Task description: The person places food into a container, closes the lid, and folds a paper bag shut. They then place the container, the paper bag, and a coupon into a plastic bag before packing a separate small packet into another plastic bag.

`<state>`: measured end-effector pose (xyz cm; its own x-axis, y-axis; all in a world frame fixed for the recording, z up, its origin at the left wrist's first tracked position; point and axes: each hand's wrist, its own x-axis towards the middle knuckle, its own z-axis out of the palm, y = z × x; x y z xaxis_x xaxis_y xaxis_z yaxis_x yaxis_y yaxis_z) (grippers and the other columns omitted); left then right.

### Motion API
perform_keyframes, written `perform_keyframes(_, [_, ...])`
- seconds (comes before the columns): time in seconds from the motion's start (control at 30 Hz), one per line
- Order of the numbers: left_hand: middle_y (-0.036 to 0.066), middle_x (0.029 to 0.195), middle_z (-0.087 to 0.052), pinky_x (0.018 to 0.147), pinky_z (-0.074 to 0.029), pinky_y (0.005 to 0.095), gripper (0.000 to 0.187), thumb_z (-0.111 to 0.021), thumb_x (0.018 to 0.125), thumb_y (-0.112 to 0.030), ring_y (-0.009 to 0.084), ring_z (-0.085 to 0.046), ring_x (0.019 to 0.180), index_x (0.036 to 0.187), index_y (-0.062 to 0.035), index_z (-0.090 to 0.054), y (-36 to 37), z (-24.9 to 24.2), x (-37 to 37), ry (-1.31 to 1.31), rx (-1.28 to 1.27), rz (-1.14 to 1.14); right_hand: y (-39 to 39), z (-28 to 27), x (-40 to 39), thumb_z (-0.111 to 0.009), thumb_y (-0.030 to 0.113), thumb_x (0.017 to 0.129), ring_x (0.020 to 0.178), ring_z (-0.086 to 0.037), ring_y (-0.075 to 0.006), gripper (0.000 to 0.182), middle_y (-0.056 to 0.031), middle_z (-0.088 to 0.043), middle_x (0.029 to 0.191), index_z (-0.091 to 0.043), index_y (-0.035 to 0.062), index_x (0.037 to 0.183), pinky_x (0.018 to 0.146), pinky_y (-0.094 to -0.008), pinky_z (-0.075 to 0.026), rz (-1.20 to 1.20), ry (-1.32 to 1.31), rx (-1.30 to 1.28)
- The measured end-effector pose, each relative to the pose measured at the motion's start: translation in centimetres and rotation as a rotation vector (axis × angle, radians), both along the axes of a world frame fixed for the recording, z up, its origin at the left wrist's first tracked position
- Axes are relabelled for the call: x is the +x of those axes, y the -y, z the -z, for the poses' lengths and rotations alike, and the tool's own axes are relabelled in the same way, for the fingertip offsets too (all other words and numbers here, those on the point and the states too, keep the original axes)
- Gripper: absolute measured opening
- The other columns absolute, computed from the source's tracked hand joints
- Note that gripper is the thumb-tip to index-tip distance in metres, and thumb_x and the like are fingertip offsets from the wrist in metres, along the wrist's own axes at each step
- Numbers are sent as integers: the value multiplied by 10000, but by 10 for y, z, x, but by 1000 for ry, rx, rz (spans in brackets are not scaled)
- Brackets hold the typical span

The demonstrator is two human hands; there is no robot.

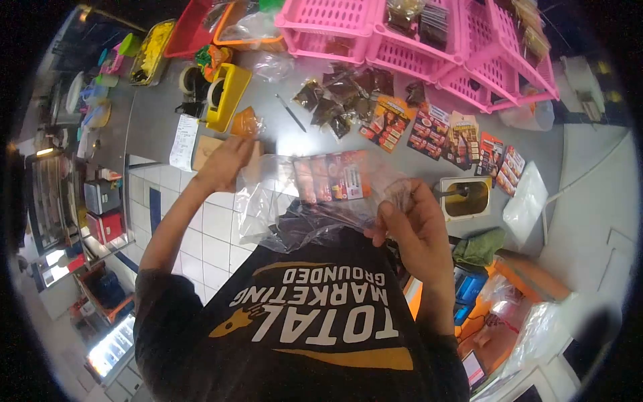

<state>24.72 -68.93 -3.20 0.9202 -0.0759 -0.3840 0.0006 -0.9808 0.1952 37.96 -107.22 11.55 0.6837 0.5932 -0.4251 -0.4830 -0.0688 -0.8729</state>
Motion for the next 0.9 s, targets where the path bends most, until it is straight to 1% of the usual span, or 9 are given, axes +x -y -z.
perform_keyframes(0.1, [263,1207,-546,969,-493,446,942,-825,530,-207,427,-559,1128,1344,64,-437,20,-89,5,117,-97,-218,0,-3,5,-549,91,1003,692,-611,-115,197,-50,-601,848,-472,-2,1159,716,-294,-560,-19,-17,23])
perform_keyframes(0.23, [268,1225,-554,956,-494,472,973,-861,514,-214,447,-569,1123,1345,60,-436,66,-229,15,229,-209,-113,3,5,7,-546,102,1007,701,-598,-109,210,-46,-598,847,-470,-8,1169,685,-273,-527,-46,-33,19])
perform_keyframes(0.3, [240,1255,-572,997,-464,459,991,-859,469,-262,433,-575,1163,1340,24,-481,100,-247,26,246,-485,-91,3,7,9,-538,104,1011,692,-585,-103,206,-44,-596,846,-470,-8,1170,663,-257,-506,-87,-40,53])
perform_keyframes(0.37, [285,1198,-567,956,-494,469,945,-848,555,-215,456,-561,1132,1353,64,-427,131,-227,41,235,-603,29,2,6,10,-531,106,1015,679,-571,-99,197,-42,-592,841,-470,-4,1166,640,-249,-494,-91,-20,66])
perform_keyframes(0.43, [287,1237,-544,992,-470,481,976,-856,542,-262,448,-553,1154,1351,67,-421,160,-186,56,131,-574,-53,2,7,11,-528,109,1013,642,-555,-98,190,-42,-582,816,-477,11,1168,596,-241,-470,-63,7,57])
perform_keyframes(0.57, [269,1163,-549,1003,-455,487,980,-862,544,-231,441,-535,1141,1336,108,-396,181,-72,69,5,-162,-126,3,14,10,-524,106,1008,583,-536,-98,193,-41,-563,768,-489,39,1185,532,-234,-438,1,30,30])
perform_keyframes(0.67, [279,1221,-534,1032,-444,492,988,-872,583,-249,437,-516,1189,1373,85,-380,173,-8,50,106,-58,-94,4,13,9,-510,100,1017,606,-531,-98,186,-45,-570,795,-478,19,1181,550,-234,-444,-20,29,62])
perform_keyframes(0.77, [272,1291,-519,1073,-419,502,932,-862,657,-267,435,-492,1250,1402,40,-394,159,-34,33,331,-142,-32,-2,13,5,-514,93,1011,594,-533,-94,184,-41,-565,788,-483,22,1178,542,-229,-448,-11,32,85])
perform_keyframes(0.9, [162,1248,-603,913,-528,403,568,-805,781,-130,250,-626,1128,1285,-28,-563,98,-133,-1,140,-1141,-235,-6,13,5,-519,91,1006,580,-535,-84,183,-30,-557,774,-490,31,1177,539,-224,-461,6,82,66])
